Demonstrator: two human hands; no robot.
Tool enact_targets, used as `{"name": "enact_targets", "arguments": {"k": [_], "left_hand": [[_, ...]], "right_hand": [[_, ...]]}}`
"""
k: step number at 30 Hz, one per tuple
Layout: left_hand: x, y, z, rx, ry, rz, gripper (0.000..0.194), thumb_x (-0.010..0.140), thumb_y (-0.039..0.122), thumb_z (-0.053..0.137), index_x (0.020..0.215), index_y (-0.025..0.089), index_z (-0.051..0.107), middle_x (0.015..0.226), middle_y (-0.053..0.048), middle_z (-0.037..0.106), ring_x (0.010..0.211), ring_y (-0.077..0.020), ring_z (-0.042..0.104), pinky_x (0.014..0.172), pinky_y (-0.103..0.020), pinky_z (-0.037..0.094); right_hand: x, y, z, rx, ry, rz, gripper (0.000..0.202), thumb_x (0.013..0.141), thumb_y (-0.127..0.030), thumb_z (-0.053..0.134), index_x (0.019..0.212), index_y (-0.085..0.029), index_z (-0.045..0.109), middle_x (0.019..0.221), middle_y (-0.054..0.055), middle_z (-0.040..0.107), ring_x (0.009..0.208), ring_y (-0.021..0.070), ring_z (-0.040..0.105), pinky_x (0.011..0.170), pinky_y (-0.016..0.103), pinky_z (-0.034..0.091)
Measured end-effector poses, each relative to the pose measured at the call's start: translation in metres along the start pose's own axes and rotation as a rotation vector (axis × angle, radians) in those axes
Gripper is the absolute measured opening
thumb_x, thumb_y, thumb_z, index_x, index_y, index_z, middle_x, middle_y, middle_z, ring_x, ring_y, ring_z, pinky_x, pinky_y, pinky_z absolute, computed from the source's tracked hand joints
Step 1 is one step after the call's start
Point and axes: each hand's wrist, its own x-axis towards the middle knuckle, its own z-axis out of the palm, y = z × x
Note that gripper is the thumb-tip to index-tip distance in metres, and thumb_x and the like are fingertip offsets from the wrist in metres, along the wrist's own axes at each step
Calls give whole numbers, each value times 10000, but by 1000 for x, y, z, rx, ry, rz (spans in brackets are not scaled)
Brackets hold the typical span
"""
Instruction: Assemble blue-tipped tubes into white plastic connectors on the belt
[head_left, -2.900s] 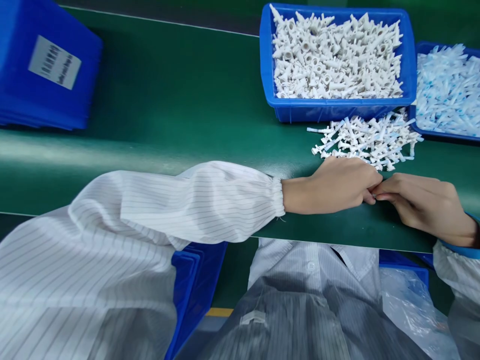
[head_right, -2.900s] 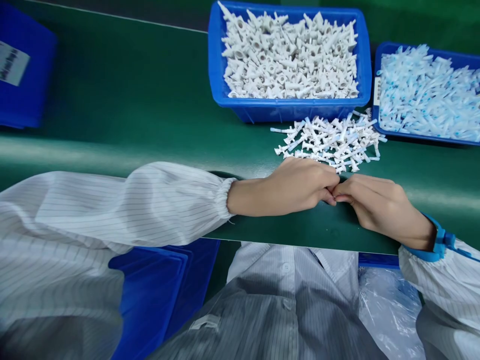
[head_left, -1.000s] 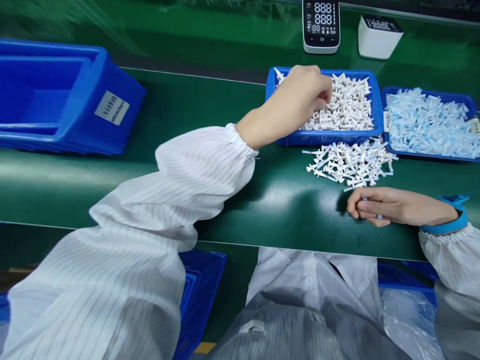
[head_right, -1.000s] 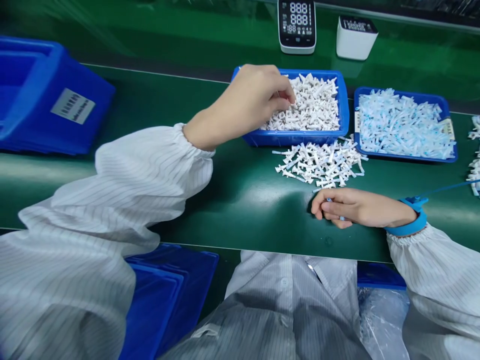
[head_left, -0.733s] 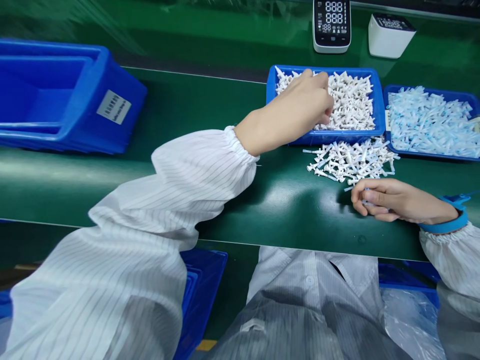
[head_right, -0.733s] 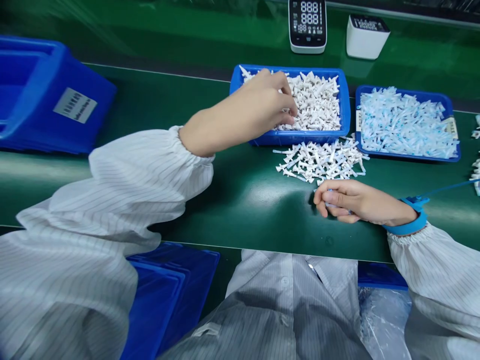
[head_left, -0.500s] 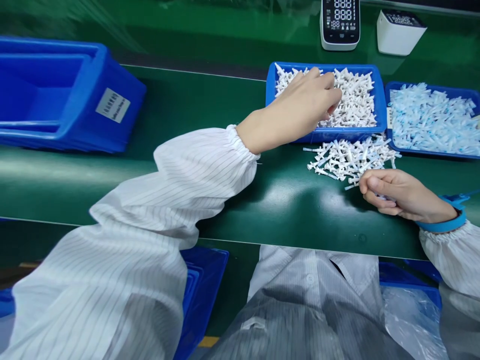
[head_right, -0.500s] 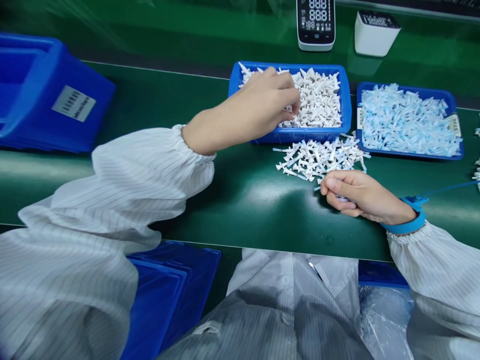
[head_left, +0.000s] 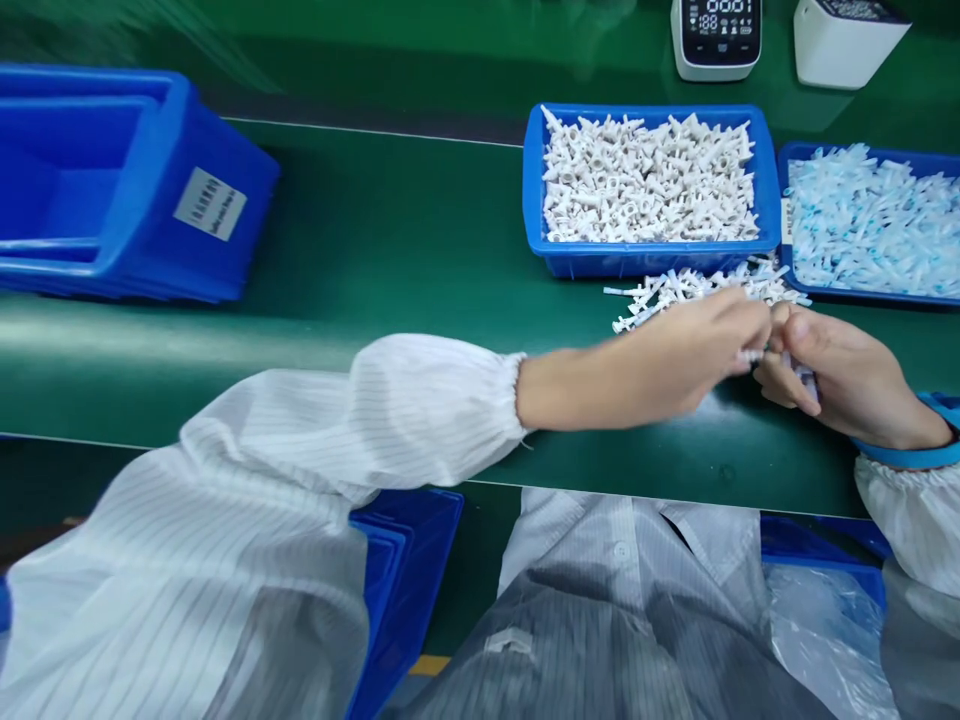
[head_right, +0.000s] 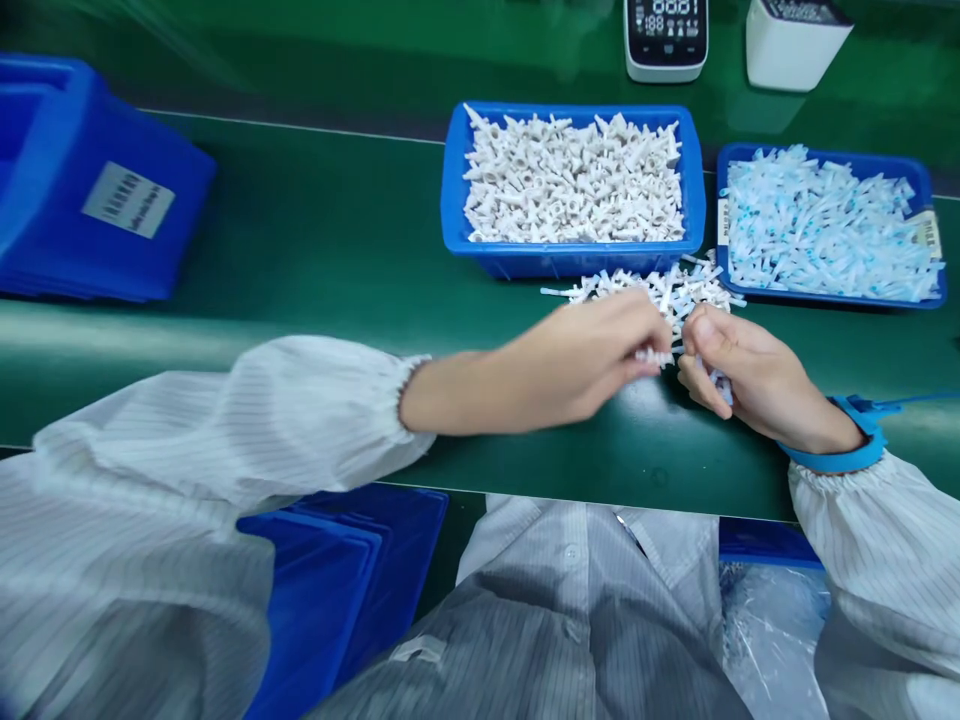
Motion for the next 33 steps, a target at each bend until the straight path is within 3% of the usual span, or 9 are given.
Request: {"name": "enact_targets", "arguments": {"k": [3, 7, 13, 17, 21, 26, 29, 33], "left_hand": [[-13, 1, 31, -103, -113, 42, 219, 1041, 183, 333, 943, 142, 525, 987, -97, 589, 867, -165, 530, 797, -275, 437], [-20, -6, 50, -127, -101, 39, 269, 1047, 188, 287, 918, 147, 520, 981, -101, 605, 900, -184, 492, 888, -310, 428], [-17, -8, 49, -129, -60, 14, 331, 1056, 177, 269, 1169, 102, 571, 1094, -123, 617, 1001, -181, 506, 939, -307, 407], [-17, -7, 47, -210, -43, -2, 332, 1057, 183, 302, 1098, 82, 616, 1072, -115, 625, 987, -165, 530, 942, -277, 421], [-17, -4, 44, -327, -71, -24, 278, 1046, 199, 376, 1092, 67, 616, 1071, -112, 636, 961, -152, 569, 888, -253, 458], [-16, -3, 41, -322, -111, -50, 263, 1043, 230, 412, 1077, 94, 635, 1109, -114, 644, 999, -163, 586, 894, -266, 465], [-15, -3, 41, -255, -101, -58, 242, 1037, 244, 452, 1073, 113, 652, 1107, -107, 660, 1048, -178, 574, 936, -291, 444], [-14, -4, 42, -204, -112, -50, 252, 1043, 261, 456, 1105, 126, 660, 1114, -85, 684, 1073, -180, 568, 1013, -311, 400]], "right_hand": [[-1, 3, -8, -106, -2, 38, 420, 986, -558, 596, 795, -213, 451, 493, -58, 445, 486, 99, 332, 505, 246, 286], [-2, 7, -19, -110, -74, 128, 438, 931, -577, 667, 794, -201, 490, 599, -41, 423, 504, 86, 309, 456, 244, 220], [-5, 1, -23, -21, -86, 225, 399, 930, -510, 691, 764, -162, 587, 663, -21, 408, 500, 53, 241, 413, 233, 154], [-11, -3, -22, -20, -100, 258, 306, 951, -439, 671, 838, -155, 667, 720, 15, 491, 518, 61, 279, 409, 231, 186], [-19, 3, -22, -49, -181, 279, 262, 994, -415, 610, 922, -166, 647, 779, 34, 560, 523, 72, 357, 445, 250, 278], [-23, 10, -18, -155, -154, 219, 266, 1019, -464, 565, 1000, -199, 563, 807, 18, 602, 495, 56, 339, 449, 235, 264], [-25, 11, -15, -299, -104, 177, 308, 1005, -514, 569, 1014, -207, 542, 814, 27, 639, 502, 74, 389, 460, 233, 323], [-27, 15, -16, -613, -12, -19, 311, 992, -516, 580, 929, -212, 573, 734, 22, 663, 533, 114, 513, 487, 241, 394]]}}
